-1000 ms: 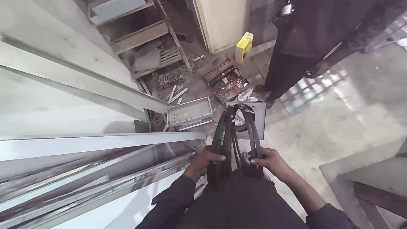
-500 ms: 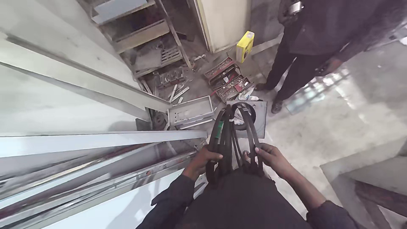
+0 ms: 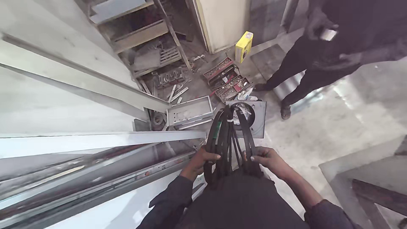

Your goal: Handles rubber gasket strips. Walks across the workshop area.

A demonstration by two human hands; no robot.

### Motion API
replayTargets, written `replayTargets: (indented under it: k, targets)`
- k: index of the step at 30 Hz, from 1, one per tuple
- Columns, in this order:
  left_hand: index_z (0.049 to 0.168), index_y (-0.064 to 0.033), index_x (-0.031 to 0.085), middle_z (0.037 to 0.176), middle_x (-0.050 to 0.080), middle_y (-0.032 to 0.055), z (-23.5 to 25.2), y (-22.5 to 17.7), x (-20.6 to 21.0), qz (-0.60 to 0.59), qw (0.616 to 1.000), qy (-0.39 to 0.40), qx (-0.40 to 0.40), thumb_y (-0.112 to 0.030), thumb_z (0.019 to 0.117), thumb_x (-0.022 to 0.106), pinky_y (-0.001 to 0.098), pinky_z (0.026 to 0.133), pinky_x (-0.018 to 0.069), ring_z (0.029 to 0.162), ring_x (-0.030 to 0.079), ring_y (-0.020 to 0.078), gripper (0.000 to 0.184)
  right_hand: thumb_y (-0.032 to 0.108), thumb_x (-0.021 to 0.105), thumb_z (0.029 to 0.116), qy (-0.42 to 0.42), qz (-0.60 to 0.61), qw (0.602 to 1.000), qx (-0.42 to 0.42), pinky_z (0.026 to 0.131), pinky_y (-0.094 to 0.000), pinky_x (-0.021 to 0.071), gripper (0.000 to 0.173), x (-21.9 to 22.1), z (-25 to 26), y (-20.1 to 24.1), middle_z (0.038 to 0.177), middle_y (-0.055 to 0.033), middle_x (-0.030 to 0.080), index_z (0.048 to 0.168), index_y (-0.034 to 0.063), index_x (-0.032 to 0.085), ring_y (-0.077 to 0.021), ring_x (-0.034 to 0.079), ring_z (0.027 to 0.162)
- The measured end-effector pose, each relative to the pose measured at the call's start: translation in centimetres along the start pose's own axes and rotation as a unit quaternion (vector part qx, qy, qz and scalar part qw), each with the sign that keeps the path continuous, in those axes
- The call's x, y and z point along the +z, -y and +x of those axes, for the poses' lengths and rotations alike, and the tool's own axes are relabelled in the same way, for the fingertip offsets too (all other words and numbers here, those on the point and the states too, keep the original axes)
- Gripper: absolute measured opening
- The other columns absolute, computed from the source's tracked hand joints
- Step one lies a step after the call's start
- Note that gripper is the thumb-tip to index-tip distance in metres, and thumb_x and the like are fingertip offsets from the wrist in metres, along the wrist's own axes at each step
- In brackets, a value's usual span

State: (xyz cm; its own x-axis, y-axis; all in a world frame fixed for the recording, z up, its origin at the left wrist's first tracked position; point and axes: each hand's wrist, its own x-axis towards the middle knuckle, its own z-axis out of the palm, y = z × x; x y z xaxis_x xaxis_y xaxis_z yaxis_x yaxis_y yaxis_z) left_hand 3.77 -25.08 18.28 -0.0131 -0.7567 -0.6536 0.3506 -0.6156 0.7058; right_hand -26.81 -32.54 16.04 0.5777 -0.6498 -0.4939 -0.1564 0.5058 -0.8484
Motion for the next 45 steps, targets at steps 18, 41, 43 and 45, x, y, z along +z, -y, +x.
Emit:
replayTargets:
  k: [18, 41, 43, 45]
  targets:
    - [0.113, -0.0026, 0.061, 0.088, 0.071, 0.0069, 0.8, 0.1, -1.0, -0.019, 0.999, -0.025, -0.009, -0.004, 0.0697, 0.078, 0.0356, 0.068, 0.0615, 0.075, 0.07, 0.0161, 0.046, 0.013, 0.084, 0.0823, -0.095, -0.001, 0.995, 0.035, 0.069, -0.0298, 0.0582, 0.021, -1.3, -0.1, -1.6, 0.085, -0.0032, 0.073, 0.1, 0.0046, 0.075, -0.011, 0.068, 0.075]
    - [0.109, -0.0045, 0.063, 0.084, 0.07, 0.0031, 1.0, -0.2, -0.7, -0.016, 1.0, 0.009, -0.003, -0.007, 0.0752, 0.077, 0.031, 0.064, 0.0589, 0.07, 0.067, 0.0119, 0.037, 0.019, 0.083, 0.0845, -0.098, -0.038, 0.993, 0.054, 0.061, -0.0262, 0.0522, 0.024, -0.7, 0.9, -1.9, 0.082, -0.0017, 0.071, 0.101, 0.0052, 0.073, -0.0088, 0.063, 0.067]
    - [0.112, -0.0041, 0.062, 0.086, 0.07, 0.0034, 1.2, -0.3, -0.8, 0.006, 1.0, 0.011, -0.01, -0.008, 0.0759, 0.076, 0.0314, 0.066, 0.059, 0.071, 0.067, 0.0123, 0.038, 0.021, 0.082, 0.0857, -0.091, -0.04, 0.994, 0.056, 0.059, -0.0266, 0.0507, 0.023, -0.4, 1.0, -1.9, 0.079, -0.0015, 0.069, 0.1, 0.0058, 0.073, -0.0091, 0.061, 0.065]
    - [0.111, -0.0048, 0.064, 0.082, 0.069, 0.002, 0.6, 0.5, -0.7, 0.017, 0.999, 0.02, -0.024, -0.008, 0.0791, 0.073, 0.0296, 0.062, 0.0578, 0.067, 0.065, 0.0109, 0.033, 0.025, 0.08, 0.0869, -0.078, -0.042, 0.994, 0.069, 0.058, -0.0288, 0.0509, 0.025, 0.8, 0.4, -2.4, 0.079, -0.0017, 0.068, 0.101, 0.0062, 0.072, -0.0101, 0.06, 0.064]
